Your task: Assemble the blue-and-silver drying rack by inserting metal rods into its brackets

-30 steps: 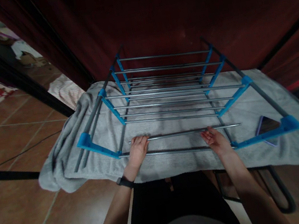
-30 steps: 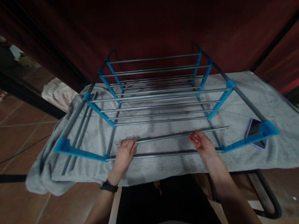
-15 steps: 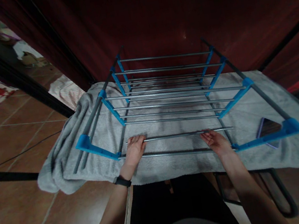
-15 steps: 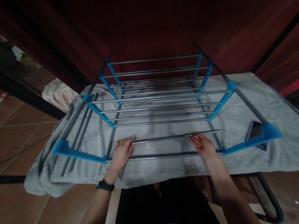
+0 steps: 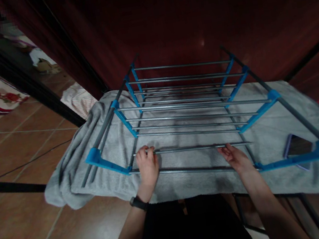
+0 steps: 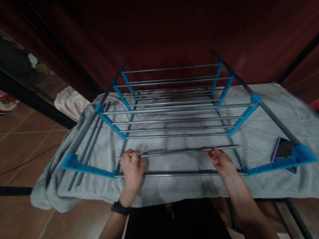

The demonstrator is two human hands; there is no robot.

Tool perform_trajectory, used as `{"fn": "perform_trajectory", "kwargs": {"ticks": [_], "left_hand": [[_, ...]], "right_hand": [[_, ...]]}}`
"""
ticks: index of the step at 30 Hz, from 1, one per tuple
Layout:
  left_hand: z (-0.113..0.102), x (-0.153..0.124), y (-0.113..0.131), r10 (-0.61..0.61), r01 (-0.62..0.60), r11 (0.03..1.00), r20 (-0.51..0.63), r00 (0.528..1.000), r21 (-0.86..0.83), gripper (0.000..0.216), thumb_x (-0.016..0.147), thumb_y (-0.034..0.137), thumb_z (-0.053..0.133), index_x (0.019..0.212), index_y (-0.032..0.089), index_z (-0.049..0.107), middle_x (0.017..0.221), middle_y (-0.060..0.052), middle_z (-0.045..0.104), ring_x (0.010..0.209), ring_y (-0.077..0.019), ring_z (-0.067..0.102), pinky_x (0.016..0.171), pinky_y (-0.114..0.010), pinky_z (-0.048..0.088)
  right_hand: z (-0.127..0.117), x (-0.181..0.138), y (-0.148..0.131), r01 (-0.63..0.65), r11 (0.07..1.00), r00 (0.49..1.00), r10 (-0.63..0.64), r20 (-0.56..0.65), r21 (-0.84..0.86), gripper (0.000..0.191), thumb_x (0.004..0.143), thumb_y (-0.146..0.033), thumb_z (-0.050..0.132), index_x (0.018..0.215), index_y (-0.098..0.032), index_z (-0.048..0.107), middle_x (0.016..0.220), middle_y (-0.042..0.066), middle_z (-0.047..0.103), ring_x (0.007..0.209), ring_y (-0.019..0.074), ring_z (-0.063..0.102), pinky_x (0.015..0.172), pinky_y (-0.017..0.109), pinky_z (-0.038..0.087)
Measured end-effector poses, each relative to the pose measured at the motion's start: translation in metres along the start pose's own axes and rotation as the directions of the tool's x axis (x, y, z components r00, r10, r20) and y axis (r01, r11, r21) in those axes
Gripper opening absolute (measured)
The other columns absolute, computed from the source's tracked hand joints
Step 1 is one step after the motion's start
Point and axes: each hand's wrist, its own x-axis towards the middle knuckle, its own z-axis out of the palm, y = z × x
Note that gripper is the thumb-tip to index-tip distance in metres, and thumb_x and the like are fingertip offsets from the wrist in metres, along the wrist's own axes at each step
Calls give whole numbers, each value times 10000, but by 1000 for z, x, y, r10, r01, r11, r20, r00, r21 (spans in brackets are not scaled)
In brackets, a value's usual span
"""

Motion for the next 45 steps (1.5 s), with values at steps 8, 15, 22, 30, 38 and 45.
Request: {"fn": "perform_trajectory", "kwargs": {"ticks": [8,15,22,30,38,45], "left_hand": [[-6,-11,25,-321,282,782,29,947,-555,123,924,307,648,1012,223,663,1069,-119,668,1105,-291,611,1023,-482,474],[10,8,23,-530,536,-478,715,456,-696,89,872,113,657,856,176,596,825,-101,737,781,-202,735,812,-356,597],[9,23,5,-486,482,-620,785,383,-619,312,751,-99,504,891,159,611,870,-86,760,822,-201,769,840,-374,617],[13,29,-16,-510,489,-636,800,315,-597,191,899,-13,521,878,146,623,839,-102,742,797,-202,757,804,-362,623],[17,35,-22,-550,510,-612,788,275,-605,192,937,23,509,873,147,640,819,-72,721,776,-158,729,828,-301,610],[23,46,-25,-566,571,-575,789,240,-586,362,1057,192,335,789,169,577,810,-80,702,754,-170,721,682,-300,621]], "right_hand": [[1,-1,3,24,1000,999,-23,26,-1,227,889,-66,669,718,-196,595,634,-12,667,646,148,708,733,320,676],[-2,3,7,18,1000,998,-17,69,-16,218,897,-63,645,736,-204,608,675,4,680,677,155,718,757,322,679],[-4,5,11,-17,1000,997,19,81,-18,210,880,-25,591,774,-202,632,696,15,700,721,171,740,769,334,680],[-3,7,3,-4,999,1000,4,4,-46,181,855,-61,523,804,-200,628,798,69,748,784,184,755,756,314,672],[-10,15,-2,134,991,990,-135,-38,-28,174,811,-93,592,749,-250,551,718,-8,708,682,147,733,734,295,660],[-9,14,-3,228,973,969,-225,-105,17,190,811,-183,681,739,-249,519,630,-66,654,627,134,695,754,316,651]]}}
